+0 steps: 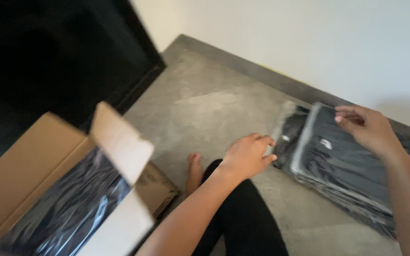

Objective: The person repeatedly picks up folded clothes wrapped in clear plastic bags from the floor and places them into a cardboard box. The person arranges the items inside the box by hand.

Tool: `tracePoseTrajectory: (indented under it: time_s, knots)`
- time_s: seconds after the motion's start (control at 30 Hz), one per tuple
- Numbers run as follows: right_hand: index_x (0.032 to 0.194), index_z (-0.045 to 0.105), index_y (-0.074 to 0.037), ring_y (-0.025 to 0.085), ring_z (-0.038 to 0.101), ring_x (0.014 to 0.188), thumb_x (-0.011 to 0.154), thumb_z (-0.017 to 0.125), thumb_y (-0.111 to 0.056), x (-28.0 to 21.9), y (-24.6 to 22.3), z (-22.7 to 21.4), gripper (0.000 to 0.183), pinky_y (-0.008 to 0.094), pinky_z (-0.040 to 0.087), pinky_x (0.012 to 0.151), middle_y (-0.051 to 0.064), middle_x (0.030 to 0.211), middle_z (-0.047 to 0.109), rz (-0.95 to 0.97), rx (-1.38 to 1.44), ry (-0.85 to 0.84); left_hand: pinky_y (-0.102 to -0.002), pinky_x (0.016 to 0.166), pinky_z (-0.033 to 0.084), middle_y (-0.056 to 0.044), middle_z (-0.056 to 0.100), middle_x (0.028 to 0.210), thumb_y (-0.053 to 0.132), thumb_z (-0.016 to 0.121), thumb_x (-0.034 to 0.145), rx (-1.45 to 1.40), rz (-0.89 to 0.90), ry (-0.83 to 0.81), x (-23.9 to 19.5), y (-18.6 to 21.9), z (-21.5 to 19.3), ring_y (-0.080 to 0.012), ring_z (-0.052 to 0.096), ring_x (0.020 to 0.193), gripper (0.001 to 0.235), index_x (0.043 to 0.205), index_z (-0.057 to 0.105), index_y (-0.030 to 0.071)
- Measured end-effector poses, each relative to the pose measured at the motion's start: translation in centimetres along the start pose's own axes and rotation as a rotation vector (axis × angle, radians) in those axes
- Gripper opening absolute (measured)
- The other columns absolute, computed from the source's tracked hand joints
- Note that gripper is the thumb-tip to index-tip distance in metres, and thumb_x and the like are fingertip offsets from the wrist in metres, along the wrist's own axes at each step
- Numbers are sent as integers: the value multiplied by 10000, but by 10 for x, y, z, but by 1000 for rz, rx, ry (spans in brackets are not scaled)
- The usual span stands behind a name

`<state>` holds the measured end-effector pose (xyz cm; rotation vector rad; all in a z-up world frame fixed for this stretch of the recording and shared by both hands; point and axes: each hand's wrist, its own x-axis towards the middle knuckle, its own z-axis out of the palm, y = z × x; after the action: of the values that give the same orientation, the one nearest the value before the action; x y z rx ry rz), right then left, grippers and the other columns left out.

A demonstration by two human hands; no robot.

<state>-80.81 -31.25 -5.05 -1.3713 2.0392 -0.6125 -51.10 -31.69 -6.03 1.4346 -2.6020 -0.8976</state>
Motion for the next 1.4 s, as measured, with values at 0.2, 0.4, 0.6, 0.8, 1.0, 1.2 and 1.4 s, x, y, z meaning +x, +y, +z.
tracePoseTrajectory:
  time_s: [0.2, 0.4, 0.6, 0.8, 1.0, 1.2, 1.4]
  knots:
    - [1378, 698, -167, 300, 639, 1271, 1002, 629, -407, 24, 164, -29, 451, 466, 447, 1083, 99, 1361, 706, 257, -162, 48, -444, 948, 515, -52, 763, 1133, 390, 662, 911, -191, -30, 54, 117, -7, 122, -282, 696, 1091, 428, 1277, 693, 169]
    - [1427, 678, -139, 438, 666, 1209, 1018, 621, -500, -5, 268, -41, 549, 545, 549, 899, 235, 1357, 689, 481, -353, 204, -483, 1034, 459, -127, 655, 1306, 416, 720, 921, -260, -281, -12, 149, 26, 169, -336, 578, 1269, 557, 1390, 600, 142]
    - [1577, 475, -21, 423, 497, 1361, 981, 658, -472, -21, 298, -34, 769, 562, 483, 1013, 279, 1287, 699, 536, -385, 290, -469, 885, 546, -74, 697, 1131, 77, 570, 898, -279, -324, 41, 156, 29, 171, -306, 684, 1047, 393, 1249, 684, 211]
    - [1390, 671, -116, 377, 740, 976, 875, 763, -536, -7, 350, -30, 672, 486, 560, 750, 120, 1015, 784, 526, -350, 343, -398, 757, 535, -18, 631, 877, 156, 717, 907, -389, -281, 33, 163, 24, 172, -212, 642, 838, 98, 966, 641, 175]
    - [1183, 718, -2, 330, 685, 892, 930, 749, -57, -13, 293, -35, 261, 477, 545, 797, 192, 1013, 720, 649, 607, 406, -366, 815, 493, -24, 662, 1056, 104, 627, 838, -637, -448, -29, 185, 18, 175, -204, 648, 961, 316, 1142, 592, 185]
    - [1559, 445, -141, 458, 516, 1329, 1020, 600, -138, -47, 156, -72, 560, 636, 440, 1080, 236, 1470, 531, 737, 500, 139, -510, 1010, 510, -83, 565, 1513, 476, 558, 999, -895, -601, -314, 171, 65, 107, -323, 557, 1359, 573, 1492, 533, 185]
    - [1488, 533, -165, 325, 516, 1296, 977, 552, 76, -35, 236, -38, 566, 450, 383, 1073, 145, 1412, 578, 644, 785, 306, -382, 1144, 369, -42, 482, 1585, 336, 530, 1036, -1038, -509, -139, 195, 18, 179, -245, 477, 1451, 491, 1487, 563, 147]
